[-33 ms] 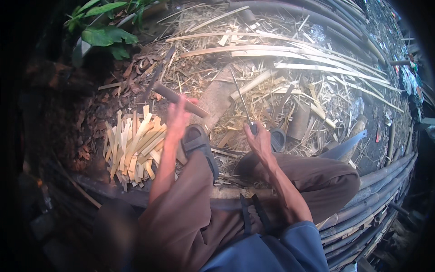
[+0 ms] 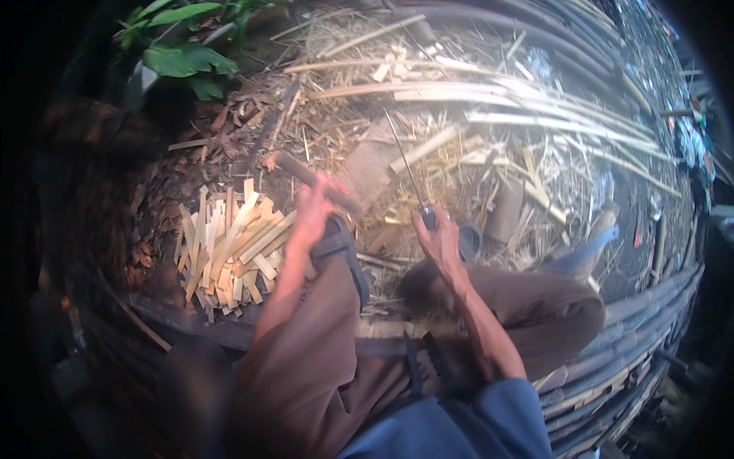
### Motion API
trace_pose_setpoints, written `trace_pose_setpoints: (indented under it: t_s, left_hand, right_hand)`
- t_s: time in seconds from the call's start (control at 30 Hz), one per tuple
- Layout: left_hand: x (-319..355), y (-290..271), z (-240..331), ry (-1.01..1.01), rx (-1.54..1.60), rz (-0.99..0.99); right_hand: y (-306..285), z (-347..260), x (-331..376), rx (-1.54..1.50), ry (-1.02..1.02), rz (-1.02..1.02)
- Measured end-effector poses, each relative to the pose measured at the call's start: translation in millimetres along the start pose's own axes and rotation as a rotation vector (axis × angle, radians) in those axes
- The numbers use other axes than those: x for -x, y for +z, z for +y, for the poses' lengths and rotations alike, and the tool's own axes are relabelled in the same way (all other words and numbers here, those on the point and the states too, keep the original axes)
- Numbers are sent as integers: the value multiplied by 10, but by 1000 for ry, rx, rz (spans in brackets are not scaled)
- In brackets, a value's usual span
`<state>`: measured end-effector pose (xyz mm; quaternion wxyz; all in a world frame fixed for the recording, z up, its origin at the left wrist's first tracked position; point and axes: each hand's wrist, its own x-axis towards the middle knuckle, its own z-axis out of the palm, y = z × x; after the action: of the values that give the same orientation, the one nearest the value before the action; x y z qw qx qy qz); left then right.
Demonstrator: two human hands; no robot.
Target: The person sits on the ground and uses a machete to split bamboo strips into smaller pieces. They repeatedly pick up bamboo strips, position them on a wooden block, and strike them with the machete to create smaller segments, which accumulate on the ground.
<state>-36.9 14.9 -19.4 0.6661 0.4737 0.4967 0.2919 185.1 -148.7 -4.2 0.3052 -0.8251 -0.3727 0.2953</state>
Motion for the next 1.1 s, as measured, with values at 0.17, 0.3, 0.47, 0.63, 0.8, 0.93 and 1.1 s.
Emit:
trace_pose_setpoints:
  t_s: [0.17, 0.3, 0.47, 0.63, 0.8, 0.93, 1.1]
  left_hand:
    - [26, 74, -558, -142, 308, -44]
    - [438, 215, 147, -140, 494, -125]
    - [266, -14, -470, -167, 576, 69]
    - [323, -91, -477, -123, 551, 137]
    - [532, -193, -460, -139, 391, 88]
    - [584, -54, -256, 177, -376, 254]
    - [703, -55, -114, 499, -664, 260]
  right_hand:
    - [-64, -94, -125, 19, -164, -16]
    - [-84, -236, -128, 138, -31, -50]
    - [118, -350, -144, 94, -130, -156]
    - [70, -245, -337, 244, -243, -132]
    - [87, -152, -430, 492, -373, -162]
    - [194, -835, -298, 616, -639, -232]
    - [330, -868, -375, 538, -839, -217]
